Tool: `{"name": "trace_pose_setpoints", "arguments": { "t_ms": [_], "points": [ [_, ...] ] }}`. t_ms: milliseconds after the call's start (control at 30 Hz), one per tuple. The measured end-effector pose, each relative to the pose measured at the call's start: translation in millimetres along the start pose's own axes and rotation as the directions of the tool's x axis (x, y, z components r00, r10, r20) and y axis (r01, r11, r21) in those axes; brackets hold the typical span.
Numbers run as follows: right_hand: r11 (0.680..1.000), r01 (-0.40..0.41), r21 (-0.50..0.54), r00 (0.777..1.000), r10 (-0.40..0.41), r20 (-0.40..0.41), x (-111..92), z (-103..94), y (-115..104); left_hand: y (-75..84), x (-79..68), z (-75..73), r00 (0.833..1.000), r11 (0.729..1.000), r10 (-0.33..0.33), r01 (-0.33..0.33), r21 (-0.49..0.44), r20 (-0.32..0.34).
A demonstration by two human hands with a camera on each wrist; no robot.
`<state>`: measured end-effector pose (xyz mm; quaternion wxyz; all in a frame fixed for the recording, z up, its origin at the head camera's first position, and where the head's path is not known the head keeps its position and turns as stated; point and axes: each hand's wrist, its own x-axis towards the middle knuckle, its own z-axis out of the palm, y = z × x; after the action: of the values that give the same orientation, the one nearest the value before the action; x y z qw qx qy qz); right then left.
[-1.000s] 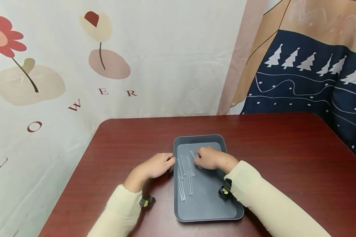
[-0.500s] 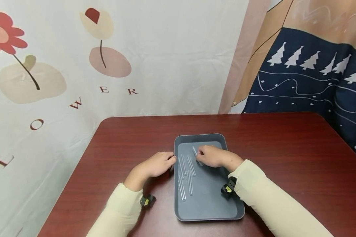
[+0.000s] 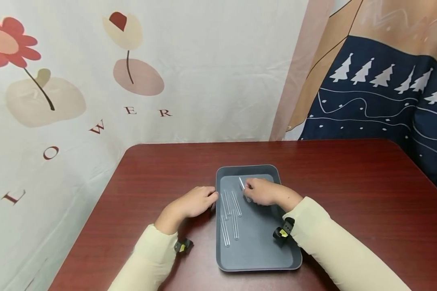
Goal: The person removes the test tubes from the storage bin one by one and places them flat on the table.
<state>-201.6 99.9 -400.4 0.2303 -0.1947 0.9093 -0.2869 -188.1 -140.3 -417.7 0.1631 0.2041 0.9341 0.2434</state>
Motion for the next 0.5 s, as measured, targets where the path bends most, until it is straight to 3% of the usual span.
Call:
{"name": "trace_pose_setpoints", "arguments": {
  "t_ms": [167,500],
  "points": [
    [0.998,0.012,0.058,1.000,-0.011,-0.015,-4,-3.0,4,-0.5,0.8,1.3,1.000,1.000,0.002,-0.002,0.000,-0.007],
    [0.982,0.121,0.147,0.990,-0.109,-0.089,-23,-18.0,9,-0.3,1.7,2.9,1.000,1.000,0.008,-0.008,0.000,-0.013]
  ]
}}
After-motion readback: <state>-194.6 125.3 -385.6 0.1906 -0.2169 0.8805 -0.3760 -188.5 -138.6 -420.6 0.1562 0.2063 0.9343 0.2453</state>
